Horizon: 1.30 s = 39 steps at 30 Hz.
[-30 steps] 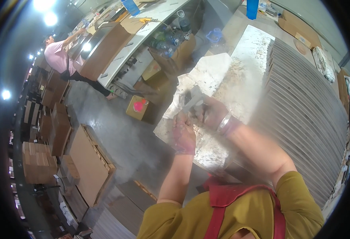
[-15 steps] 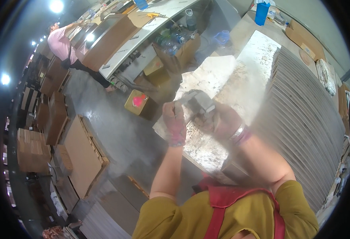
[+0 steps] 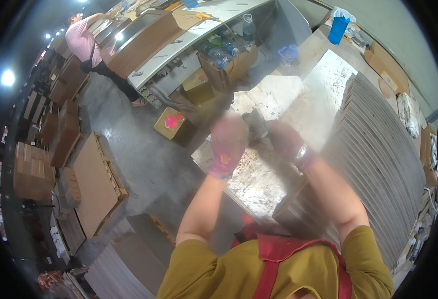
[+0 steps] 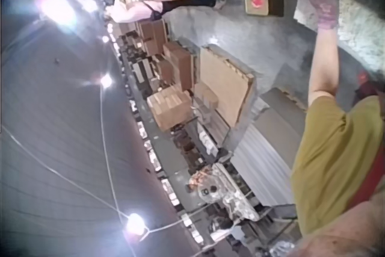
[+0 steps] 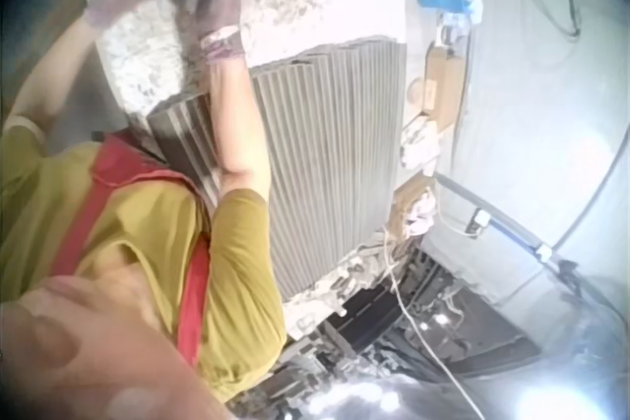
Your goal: The person cleans a grooved wooden panel using a small white sponge, moving it along the grooves. They then apply a liquid from a small bottle to the edge of the panel and wipe it down with a cloth.
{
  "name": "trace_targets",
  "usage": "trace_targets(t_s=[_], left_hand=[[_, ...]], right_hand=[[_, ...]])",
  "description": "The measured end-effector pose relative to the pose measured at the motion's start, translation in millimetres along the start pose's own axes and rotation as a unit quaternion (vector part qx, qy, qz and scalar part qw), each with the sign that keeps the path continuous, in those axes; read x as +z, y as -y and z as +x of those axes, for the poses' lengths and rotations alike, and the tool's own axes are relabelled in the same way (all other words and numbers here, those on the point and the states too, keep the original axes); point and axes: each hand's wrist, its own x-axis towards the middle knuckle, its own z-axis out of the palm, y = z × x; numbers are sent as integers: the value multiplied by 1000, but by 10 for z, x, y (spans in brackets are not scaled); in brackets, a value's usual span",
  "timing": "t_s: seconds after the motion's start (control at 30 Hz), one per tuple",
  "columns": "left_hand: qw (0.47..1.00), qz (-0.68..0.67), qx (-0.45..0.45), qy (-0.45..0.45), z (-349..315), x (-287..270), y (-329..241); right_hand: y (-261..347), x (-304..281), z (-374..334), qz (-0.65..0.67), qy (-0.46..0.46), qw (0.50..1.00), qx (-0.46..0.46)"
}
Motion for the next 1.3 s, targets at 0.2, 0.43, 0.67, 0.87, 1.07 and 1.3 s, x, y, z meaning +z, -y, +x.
trace_targets(t_s=[0.2,0.43,0.67,0.87,1.07,1.3], left_hand=[[995,-77,-57,-15,1,72,168],[988,-131,-77,-11,31,61,70],[998,-53,-16,37,34,-31,80],[994,-91,-48,21,39,-2,159],[995,-81,-34,43,69,19,100],[998,-35,4,54,45,39,103]], right_hand=[[215,267,-300,-326,-75,931,-146],[82,346,67,-539,-152,786,-262],[369,134,386,-145,-28,986,-81],[374,-136,62,71,51,995,55],[192,-79,25,46,21,998,-32],[78,-65,101,-105,-47,992,-59]])
